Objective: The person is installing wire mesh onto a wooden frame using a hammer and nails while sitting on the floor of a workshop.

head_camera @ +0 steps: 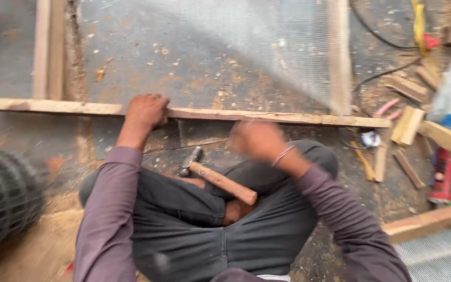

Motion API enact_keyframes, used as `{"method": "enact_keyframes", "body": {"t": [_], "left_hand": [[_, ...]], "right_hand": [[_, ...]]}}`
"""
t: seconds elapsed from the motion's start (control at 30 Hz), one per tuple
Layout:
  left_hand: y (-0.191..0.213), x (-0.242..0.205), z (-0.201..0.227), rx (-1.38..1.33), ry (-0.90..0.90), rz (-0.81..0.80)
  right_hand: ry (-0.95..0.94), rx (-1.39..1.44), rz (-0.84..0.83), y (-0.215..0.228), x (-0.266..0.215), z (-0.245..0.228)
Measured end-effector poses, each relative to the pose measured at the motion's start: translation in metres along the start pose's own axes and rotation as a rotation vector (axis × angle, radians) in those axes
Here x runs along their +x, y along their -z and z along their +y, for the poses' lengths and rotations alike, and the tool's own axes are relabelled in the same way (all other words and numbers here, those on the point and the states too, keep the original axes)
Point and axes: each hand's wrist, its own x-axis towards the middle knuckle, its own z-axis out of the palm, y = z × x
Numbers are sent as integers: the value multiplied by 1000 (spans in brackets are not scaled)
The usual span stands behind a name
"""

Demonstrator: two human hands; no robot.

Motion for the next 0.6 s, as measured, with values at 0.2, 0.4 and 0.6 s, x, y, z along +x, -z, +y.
{"method": "enact_keyframes", "body": {"t": [0.2, 0.4, 0.6], "left_hand": [[-25, -6, -6, -84, -148, 114], [-36, -11, 29, -27, -128, -70], [-13, -25, 45, -11, -145, -92]], "right_hand": [[-61, -251, 678, 48, 70, 87], [-168, -53, 580, 40, 108, 86], [-243, 96, 431, 42, 97, 99]]}}
